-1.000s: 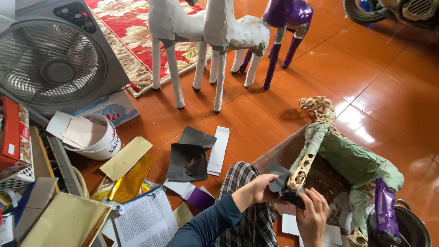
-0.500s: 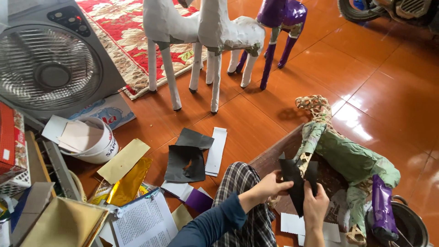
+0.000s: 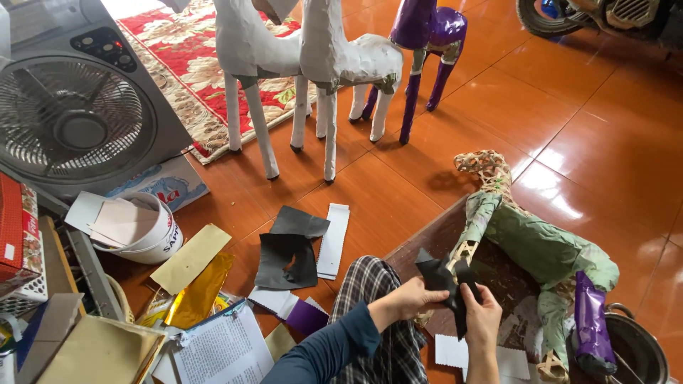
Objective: Decorating animal sculptures by cutting and applying colored paper strips and tape.
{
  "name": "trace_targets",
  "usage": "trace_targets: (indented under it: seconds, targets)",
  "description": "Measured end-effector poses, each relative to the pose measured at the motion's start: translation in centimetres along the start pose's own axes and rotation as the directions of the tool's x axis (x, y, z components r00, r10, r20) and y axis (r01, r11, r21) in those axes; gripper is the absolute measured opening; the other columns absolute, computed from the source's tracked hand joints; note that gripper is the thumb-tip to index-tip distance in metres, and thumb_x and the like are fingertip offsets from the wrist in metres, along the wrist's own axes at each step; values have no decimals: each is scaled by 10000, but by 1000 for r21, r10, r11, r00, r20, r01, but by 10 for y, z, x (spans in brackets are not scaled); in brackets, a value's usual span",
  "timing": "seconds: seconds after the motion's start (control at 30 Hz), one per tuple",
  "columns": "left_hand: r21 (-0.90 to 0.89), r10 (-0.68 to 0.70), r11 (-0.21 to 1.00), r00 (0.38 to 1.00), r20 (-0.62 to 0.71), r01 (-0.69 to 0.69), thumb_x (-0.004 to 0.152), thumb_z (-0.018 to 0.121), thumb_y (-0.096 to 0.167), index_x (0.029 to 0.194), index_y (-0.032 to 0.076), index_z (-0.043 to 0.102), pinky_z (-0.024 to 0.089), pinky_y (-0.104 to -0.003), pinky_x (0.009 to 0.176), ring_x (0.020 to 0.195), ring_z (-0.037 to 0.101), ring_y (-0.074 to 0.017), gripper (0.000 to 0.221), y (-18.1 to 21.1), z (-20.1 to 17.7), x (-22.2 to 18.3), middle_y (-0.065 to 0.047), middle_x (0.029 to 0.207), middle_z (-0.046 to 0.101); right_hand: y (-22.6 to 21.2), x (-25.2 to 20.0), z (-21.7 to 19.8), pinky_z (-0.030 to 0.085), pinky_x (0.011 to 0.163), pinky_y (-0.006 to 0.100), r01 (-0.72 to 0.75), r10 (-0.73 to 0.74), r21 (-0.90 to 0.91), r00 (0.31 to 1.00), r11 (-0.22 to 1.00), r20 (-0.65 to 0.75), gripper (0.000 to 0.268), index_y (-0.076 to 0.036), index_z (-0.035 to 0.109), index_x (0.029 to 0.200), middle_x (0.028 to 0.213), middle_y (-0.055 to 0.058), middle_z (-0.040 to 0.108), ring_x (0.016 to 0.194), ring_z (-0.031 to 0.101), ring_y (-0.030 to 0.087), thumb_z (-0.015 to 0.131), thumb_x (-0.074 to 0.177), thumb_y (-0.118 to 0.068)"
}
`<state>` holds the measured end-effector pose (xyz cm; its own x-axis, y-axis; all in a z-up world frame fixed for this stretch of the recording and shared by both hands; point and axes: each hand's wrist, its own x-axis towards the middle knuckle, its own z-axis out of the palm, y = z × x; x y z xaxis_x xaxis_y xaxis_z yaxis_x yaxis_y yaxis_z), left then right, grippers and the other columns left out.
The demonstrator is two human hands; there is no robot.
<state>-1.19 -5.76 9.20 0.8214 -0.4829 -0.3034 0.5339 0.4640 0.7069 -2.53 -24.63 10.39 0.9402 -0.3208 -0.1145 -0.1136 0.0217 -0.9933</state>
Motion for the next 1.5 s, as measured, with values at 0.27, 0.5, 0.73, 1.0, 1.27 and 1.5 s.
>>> trace_targets:
  seconds: [0.27, 0.5, 0.73, 1.0, 1.27, 1.5]
  targets:
    - [-14, -78, 997, 990, -121, 77, 954, 856, 231, 1312, -70, 634, 709, -380, 799, 901, 785, -269, 518, 12, 3, 40, -208, 1108, 756, 19, 18, 4, 543, 852, 255, -22, 8, 177, 997, 984, 78, 285, 42, 732, 1315, 1177, 141, 769, 976, 683, 163, 700, 1072, -104]
    - [353, 102, 934, 989, -104, -59, 828, 875, 416, 1590, 17, 231, 701, -447, 715, 1003, 741, -379, 1074, 41, 40, 26, -287, 1319, 545, 53, 40, 0, 547, 827, 270, -37, 3, 250, 991, 967, 132, 275, 25, 698, 1282, 1151, 141, 740, 949, 665, 162, 690, 1100, -180]
    - [732, 72, 666, 964, -256, 145, 607, 951, 582, 1735, 228, 225, 485, -531, 1223, 1428, 578, -458, 1387, 29, 34, 69, -313, 1538, 580, 84, 54, 1, 575, 738, 284, 80, -91, 161, 994, 984, 58, 195, -87, 787, 1122, 885, 56, 741, 810, 654, 110, 767, 1109, -281]
    - [608, 75, 788, 965, -253, 99, 525, 1092, 428, 1518, 83, 529, 578, -535, 1051, 1264, 692, -451, 1192, -4, 3, 123, -297, 1330, 692, 82, 47, -16, 562, 841, 359, 170, -161, -109, 983, 979, 91, 121, -151, 835, 1133, 984, 75, 771, 962, 638, 120, 753, 1090, -228]
    - [365, -41, 918, 953, -301, 155, 642, 1086, 166, 1568, 139, 520, 610, -547, 941, 1241, 656, -420, 1086, 17, 21, 95, -293, 1396, 620, 119, -33, -54, 633, 770, 297, -238, 237, 240, 971, 941, 32, 356, -80, 696, 1401, 1178, 70, 733, 974, 736, 169, 573, 1074, -10]
    - [254, -99, 950, 949, -301, 179, 687, 1051, 40, 1641, 168, 448, 637, -582, 886, 1262, 612, -433, 1136, -14, -7, 105, -295, 1444, 563, 80, -65, 6, 679, 530, 419, -396, 296, 555, 918, 731, 266, 343, -74, 560, 1351, 1023, 217, 682, 742, 753, 331, 703, 1056, -174]
